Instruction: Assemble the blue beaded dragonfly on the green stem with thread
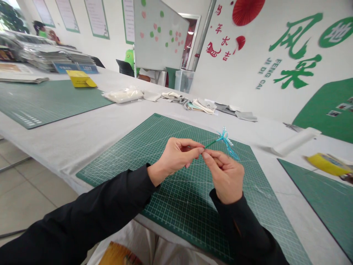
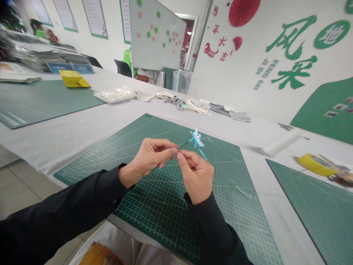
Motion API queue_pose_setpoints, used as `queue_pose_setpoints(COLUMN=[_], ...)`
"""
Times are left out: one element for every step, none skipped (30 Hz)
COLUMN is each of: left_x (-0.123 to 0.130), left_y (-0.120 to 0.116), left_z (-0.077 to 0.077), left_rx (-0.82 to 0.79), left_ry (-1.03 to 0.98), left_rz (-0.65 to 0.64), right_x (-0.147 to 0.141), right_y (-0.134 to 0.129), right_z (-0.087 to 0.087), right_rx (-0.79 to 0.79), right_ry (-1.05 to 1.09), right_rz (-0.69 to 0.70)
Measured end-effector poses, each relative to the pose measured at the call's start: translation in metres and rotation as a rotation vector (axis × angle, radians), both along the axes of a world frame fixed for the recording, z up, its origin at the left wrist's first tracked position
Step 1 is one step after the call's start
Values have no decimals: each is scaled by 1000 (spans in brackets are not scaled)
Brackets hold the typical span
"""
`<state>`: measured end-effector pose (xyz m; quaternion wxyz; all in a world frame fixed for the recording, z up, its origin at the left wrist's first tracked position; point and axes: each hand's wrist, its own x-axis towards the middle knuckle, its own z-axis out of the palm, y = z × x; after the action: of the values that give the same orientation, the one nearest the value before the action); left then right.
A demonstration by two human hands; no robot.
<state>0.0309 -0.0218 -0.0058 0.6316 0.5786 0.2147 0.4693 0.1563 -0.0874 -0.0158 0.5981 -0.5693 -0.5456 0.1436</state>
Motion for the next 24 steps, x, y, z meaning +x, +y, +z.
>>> queue_pose_setpoints(left_x=[0,0,1,1,2,2,2,3,3,4,4,3,3,2,0,-1,-3,-6,-8,-11,-13,-16,-19,-21], left_y=[0,1,1,1,2,2,3,3,3,4,4,6,7,10,13,16,20,25,29,33,36,39,42,44], left_z=[0,0,-1,-1,-2,-3,-3,-4,-4,-3,-3,-2,-1,0,1,2,2,3,3,3,3,4,5,7], left_rx=[2,6,11,19,26,28,22,10,-7,-24,-42,-59,-75,-91,-107,-109,-105,-107,-109,-108,-108,-103,-94,-84], left_ry=[20,39,55,68,79,89,96,100,101,98,93,84,71,52,31,3,-17,-37,-54,-70,-84,-95,-107,-116], left_rz=[21,34,42,50,59,66,71,74,73,66,59,55,55,74,90,118,142,157,168,176,189,194,197,197], right_x=[0,0,-1,-1,-1,-1,-1,-1,-1,0,1,2,4,7,10,13,17,21,26,31,37,46,56,69], right_y=[1,2,2,3,4,4,5,5,6,6,6,6,6,6,7,7,7,8,8,7,5,3,-1,-6], right_z=[-1,-2,-3,-4,-5,-5,-5,-5,-5,-5,-4,-3,-2,-1,0,0,1,2,3,5,7,10,15,20], right_rx=[-2,-2,-5,-7,-8,-10,-13,-16,-23,-29,-40,-56,-75,-93,-110,-122,-129,-137,-145,-164,-190,-214,-234,-264], right_ry=[5,9,11,11,13,15,18,23,29,33,32,25,12,-3,-21,-35,-45,-54,-61,-71,-88,-112,-140,-185], right_rz=[8,9,6,-1,-4,-5,-2,2,6,9,13,17,22,26,32,35,35,35,31,25,21,20,12,19])
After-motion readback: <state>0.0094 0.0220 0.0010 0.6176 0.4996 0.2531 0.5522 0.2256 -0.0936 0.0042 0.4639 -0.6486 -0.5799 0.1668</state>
